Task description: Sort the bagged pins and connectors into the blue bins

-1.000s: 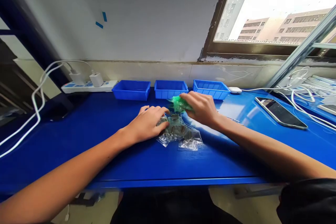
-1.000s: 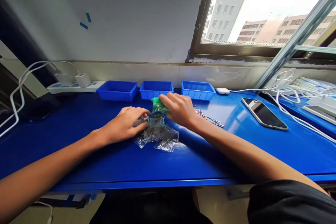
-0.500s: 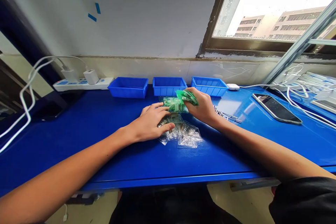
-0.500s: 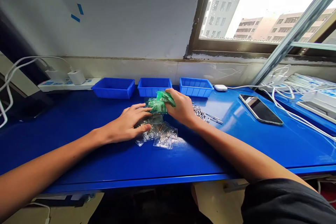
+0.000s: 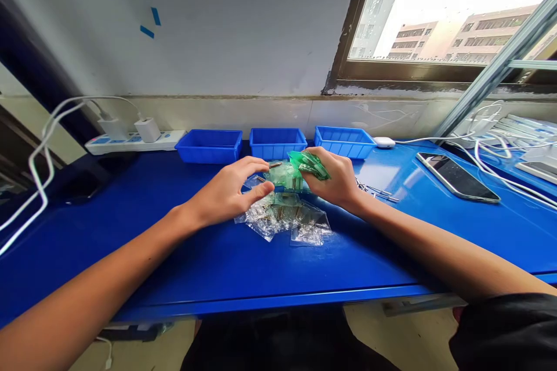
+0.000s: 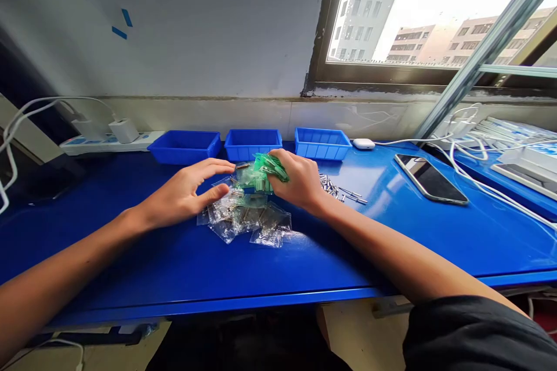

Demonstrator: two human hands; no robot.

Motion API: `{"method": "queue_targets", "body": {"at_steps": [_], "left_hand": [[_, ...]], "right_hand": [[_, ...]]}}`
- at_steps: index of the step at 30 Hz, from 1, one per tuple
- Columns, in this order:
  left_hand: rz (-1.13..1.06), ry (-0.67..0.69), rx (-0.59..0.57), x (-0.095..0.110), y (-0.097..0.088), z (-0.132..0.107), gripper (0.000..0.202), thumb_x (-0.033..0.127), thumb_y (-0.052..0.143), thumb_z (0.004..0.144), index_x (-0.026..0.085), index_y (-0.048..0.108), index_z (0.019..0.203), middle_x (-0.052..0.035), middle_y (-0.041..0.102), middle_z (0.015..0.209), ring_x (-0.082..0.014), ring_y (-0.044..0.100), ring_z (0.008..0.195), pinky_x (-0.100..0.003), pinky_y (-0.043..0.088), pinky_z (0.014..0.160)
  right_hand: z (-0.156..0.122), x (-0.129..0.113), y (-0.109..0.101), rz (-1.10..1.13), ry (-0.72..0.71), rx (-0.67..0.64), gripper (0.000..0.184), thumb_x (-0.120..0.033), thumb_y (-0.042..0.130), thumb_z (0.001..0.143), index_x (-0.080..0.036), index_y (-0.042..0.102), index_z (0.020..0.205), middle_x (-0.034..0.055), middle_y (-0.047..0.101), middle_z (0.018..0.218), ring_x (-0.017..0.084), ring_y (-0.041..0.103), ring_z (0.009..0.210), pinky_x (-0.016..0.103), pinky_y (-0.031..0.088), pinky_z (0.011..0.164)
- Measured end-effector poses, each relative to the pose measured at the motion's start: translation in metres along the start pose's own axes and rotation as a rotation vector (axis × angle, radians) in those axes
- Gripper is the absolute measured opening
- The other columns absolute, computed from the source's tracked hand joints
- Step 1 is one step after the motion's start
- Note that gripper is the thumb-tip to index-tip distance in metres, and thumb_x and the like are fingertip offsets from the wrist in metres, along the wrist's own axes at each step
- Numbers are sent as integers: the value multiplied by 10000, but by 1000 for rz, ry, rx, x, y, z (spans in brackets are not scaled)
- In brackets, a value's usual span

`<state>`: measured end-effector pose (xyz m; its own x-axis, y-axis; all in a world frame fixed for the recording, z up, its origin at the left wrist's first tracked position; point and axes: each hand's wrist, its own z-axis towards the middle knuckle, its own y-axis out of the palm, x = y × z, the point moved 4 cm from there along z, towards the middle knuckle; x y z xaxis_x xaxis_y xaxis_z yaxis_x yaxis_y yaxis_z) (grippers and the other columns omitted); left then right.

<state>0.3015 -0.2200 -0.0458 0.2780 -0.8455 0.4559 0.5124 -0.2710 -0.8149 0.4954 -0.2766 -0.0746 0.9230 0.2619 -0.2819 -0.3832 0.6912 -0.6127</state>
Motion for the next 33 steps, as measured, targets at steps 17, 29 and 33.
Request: {"method": "queue_targets", "body": {"at_steps": [17, 29, 33], "left_hand": [[-534, -98, 143, 0, -7, -2, 517, 572, 549, 810, 159, 643, 1107, -125, 517, 1298, -292, 495, 1181, -403, 455, 978], [-517, -112, 171, -2, -6, -1, 503, 554, 596, 781, 154, 649, 1082, -127, 532, 1281, -296, 462, 1220, -393, 452, 979], [-572, -120, 167, -5, 0, -1, 448, 514, 636, 764, 165, 667, 1042, -114, 566, 1240, -287, 507, 1176, -397, 471, 960]], "right_hand": [[-4, -21, 10, -222, -104, -397, 345, -272, 621, 743, -243, 591, 1085, 109, 620, 1068, 351, 433, 1123, 533, 375, 856], [-6, -23, -10, 105, -198, -752, 926, -293, 608, 678, -225, 132, 1469, 147, 322, 1454, 391, 147, 1377, 650, 235, 1017], [2, -29, -10, 316, -30, -490, 619, -363, 593, 761, -238, 414, 1340, 105, 553, 1253, 296, 453, 1214, 520, 370, 977]]}}
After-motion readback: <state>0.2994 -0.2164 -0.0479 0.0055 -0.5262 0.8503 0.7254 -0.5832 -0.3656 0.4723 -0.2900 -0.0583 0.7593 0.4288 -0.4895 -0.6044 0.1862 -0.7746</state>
